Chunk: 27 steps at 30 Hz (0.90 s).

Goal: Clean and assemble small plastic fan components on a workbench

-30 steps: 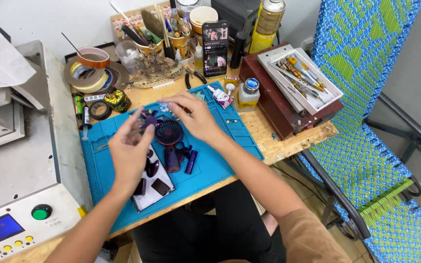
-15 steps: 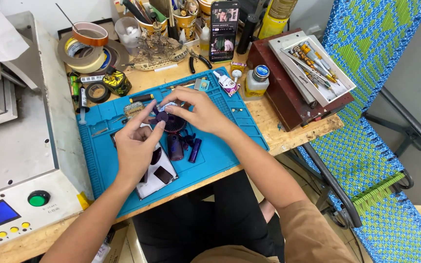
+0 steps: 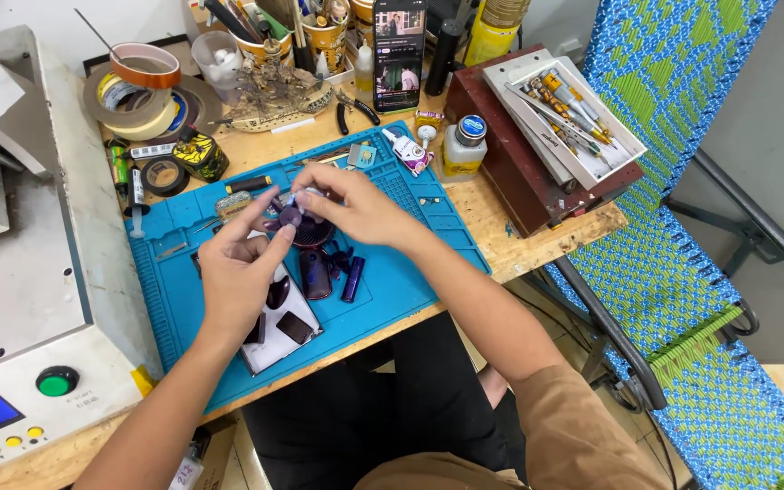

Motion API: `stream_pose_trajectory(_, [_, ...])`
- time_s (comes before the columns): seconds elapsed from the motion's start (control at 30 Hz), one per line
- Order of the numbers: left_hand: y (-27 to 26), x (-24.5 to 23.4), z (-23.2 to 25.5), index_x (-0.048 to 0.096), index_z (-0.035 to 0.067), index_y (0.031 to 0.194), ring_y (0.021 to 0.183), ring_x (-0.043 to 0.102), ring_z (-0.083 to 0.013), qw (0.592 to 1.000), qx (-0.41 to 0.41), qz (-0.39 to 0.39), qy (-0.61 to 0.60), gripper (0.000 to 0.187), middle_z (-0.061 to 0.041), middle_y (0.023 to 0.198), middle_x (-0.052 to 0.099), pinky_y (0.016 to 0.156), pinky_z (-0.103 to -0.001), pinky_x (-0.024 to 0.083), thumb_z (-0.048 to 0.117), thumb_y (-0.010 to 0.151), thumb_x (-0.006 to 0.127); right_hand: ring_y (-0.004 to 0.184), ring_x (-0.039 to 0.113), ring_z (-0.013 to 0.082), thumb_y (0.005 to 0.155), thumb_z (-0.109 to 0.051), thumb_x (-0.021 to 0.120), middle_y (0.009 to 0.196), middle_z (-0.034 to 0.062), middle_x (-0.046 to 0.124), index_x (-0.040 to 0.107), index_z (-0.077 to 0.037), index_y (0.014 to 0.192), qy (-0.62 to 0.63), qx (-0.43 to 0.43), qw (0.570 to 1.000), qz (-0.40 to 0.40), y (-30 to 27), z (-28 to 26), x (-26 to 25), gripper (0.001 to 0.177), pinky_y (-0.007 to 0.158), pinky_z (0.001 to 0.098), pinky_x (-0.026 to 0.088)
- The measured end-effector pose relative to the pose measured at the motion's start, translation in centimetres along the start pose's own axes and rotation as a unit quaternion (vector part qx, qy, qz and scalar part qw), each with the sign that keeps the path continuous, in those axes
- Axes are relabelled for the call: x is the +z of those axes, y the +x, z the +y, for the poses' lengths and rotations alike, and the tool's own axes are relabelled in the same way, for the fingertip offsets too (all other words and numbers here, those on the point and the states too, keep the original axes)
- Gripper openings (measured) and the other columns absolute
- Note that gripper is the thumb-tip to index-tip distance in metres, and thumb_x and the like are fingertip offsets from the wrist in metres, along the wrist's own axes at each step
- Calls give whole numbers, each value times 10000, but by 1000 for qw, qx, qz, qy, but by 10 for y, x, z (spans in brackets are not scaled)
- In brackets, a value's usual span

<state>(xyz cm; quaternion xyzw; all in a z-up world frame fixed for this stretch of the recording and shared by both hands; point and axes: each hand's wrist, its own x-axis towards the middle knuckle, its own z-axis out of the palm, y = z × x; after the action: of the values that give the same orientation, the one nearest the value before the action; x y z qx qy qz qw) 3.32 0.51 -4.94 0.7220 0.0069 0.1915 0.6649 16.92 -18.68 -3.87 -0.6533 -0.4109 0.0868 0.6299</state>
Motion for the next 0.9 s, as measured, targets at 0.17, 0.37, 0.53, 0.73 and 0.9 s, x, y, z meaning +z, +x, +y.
stream_pose_trajectory(0.17, [3,-1,8,741,70,1569,557,581,-72,999,6,38,-13,561,-72,1062,698,515,-260,463,-60,1031,835,827,758,148,1208,-184,666,939,75,752,767,-88,1239,84,2,991,105,1,26,-21,144,649,281,637])
stream_pose_trajectory(0.37, [7,-3,-1,746,96,1573,561,600,-64,999,12,38,-21,577,-77,1070,702,513,-257,485,-54,1025,842,892,714,158,1181,-116,730,1054,118,733,842,-43,1265,25,-47,994,94,0,-5,-7,158,693,277,622])
stream_pose_trajectory(0.53, [8,-4,-1,736,84,1578,540,585,-62,999,13,25,-31,570,-81,1064,715,505,-255,484,-45,1033,848,966,697,136,1155,-75,759,1119,107,750,828,-45,1355,27,-38,997,64,-1,-3,3,214,762,267,634])
stream_pose_trajectory(0.73, [6,-5,-9,711,44,1583,512,608,-82,999,18,-2,-32,560,-104,1047,738,488,-252,477,-37,1043,835,984,684,157,1126,-72,799,1088,120,746,843,-58,1306,-2,-45,998,50,-3,-4,4,186,794,316,623])
stream_pose_trajectory(0.9, [4,-3,-10,711,27,1580,510,589,-82,999,-2,-9,-36,558,-88,1013,691,503,-253,448,-59,1039,819,964,777,309,1181,-204,728,1016,113,758,791,-106,1283,-135,-85,987,15,-4,8,3,155,827,440,660])
